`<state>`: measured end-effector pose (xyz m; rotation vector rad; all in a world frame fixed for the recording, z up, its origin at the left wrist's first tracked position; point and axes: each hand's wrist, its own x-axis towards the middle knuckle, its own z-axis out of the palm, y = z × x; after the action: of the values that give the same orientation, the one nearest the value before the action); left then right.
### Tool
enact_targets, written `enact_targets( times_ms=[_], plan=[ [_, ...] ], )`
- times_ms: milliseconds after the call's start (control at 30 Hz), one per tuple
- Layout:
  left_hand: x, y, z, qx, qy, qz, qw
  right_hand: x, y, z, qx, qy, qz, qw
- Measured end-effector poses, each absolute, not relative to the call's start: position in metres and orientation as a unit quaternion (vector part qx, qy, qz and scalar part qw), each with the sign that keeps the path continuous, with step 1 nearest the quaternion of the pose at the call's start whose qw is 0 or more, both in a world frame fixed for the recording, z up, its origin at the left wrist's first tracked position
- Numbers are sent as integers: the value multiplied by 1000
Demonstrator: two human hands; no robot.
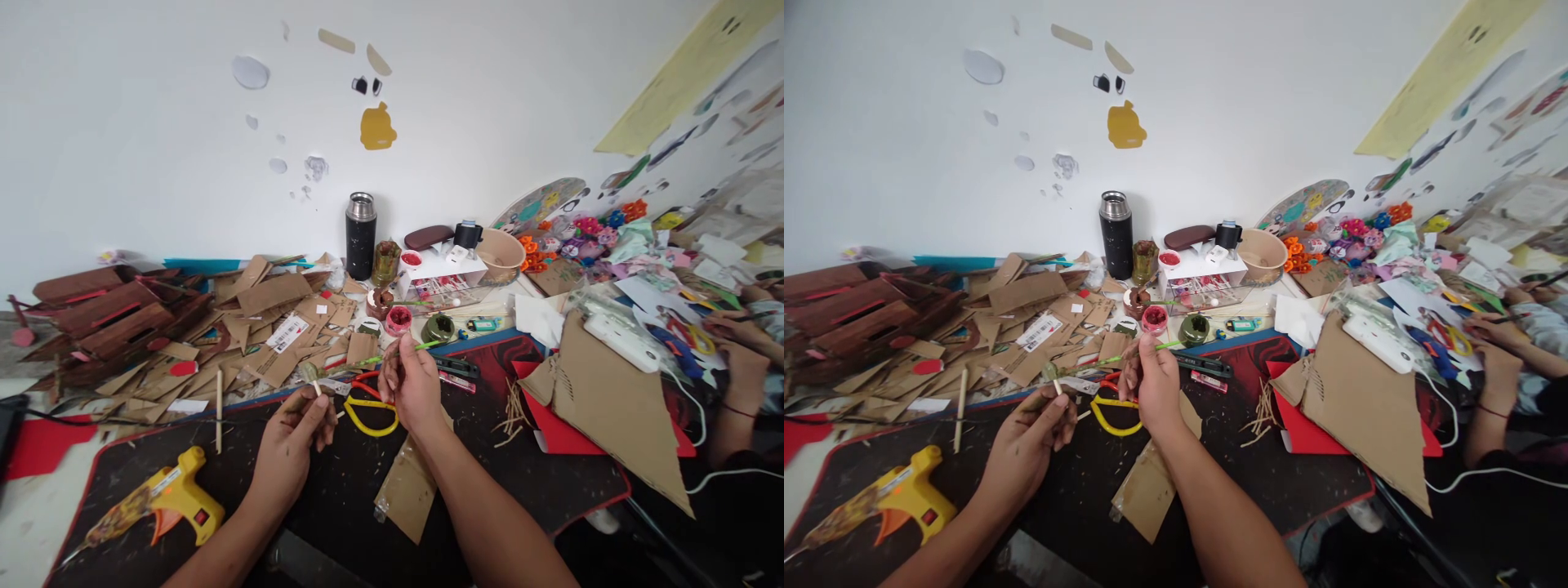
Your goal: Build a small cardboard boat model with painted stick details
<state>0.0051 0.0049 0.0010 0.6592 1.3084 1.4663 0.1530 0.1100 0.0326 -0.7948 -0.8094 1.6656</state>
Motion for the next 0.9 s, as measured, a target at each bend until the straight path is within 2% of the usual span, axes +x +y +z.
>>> enact_targets(
  times_ms=[900],
  plan=[
    [4,3,-1,298,563,586,502,156,109,35,-314,-337,708,536]
  ],
)
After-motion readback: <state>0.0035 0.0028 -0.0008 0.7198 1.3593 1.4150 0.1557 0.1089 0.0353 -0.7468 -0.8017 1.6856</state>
